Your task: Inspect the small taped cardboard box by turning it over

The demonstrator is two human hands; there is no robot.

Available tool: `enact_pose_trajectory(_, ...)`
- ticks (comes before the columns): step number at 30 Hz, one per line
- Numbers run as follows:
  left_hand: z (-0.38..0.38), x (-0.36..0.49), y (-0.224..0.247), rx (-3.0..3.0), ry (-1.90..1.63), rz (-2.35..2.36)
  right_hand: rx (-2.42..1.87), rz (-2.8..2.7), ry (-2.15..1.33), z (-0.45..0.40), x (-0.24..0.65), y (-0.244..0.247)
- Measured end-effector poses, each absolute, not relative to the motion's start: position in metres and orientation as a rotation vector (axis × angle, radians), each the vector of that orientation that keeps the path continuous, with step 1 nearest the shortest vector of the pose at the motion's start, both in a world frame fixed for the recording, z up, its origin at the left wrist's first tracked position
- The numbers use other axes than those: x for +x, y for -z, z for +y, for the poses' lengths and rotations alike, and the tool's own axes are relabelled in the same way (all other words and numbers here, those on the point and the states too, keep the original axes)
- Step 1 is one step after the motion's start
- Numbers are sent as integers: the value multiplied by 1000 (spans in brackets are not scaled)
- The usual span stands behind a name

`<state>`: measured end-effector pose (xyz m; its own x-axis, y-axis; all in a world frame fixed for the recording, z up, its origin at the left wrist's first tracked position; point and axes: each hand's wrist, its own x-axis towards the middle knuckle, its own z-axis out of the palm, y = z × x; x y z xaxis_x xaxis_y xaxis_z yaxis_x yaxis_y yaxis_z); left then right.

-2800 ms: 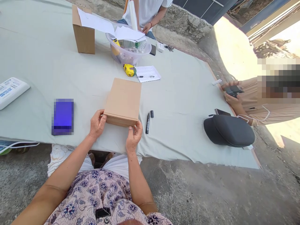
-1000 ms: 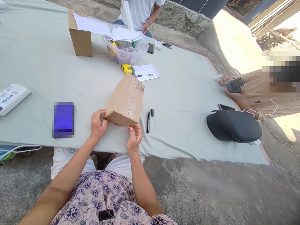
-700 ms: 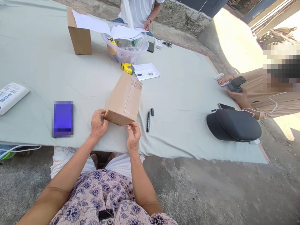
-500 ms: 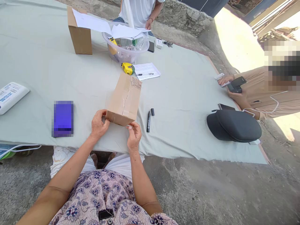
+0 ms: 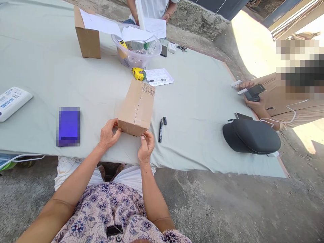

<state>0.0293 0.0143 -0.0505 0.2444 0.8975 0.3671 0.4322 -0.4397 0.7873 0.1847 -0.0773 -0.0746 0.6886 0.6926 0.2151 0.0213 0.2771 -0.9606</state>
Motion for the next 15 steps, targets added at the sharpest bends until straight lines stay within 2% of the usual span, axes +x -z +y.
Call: enact_pose_trajectory(15, 14, 25, 55, 1976, -1237, 1063, -1358, -661, -499, -75, 184, 72)
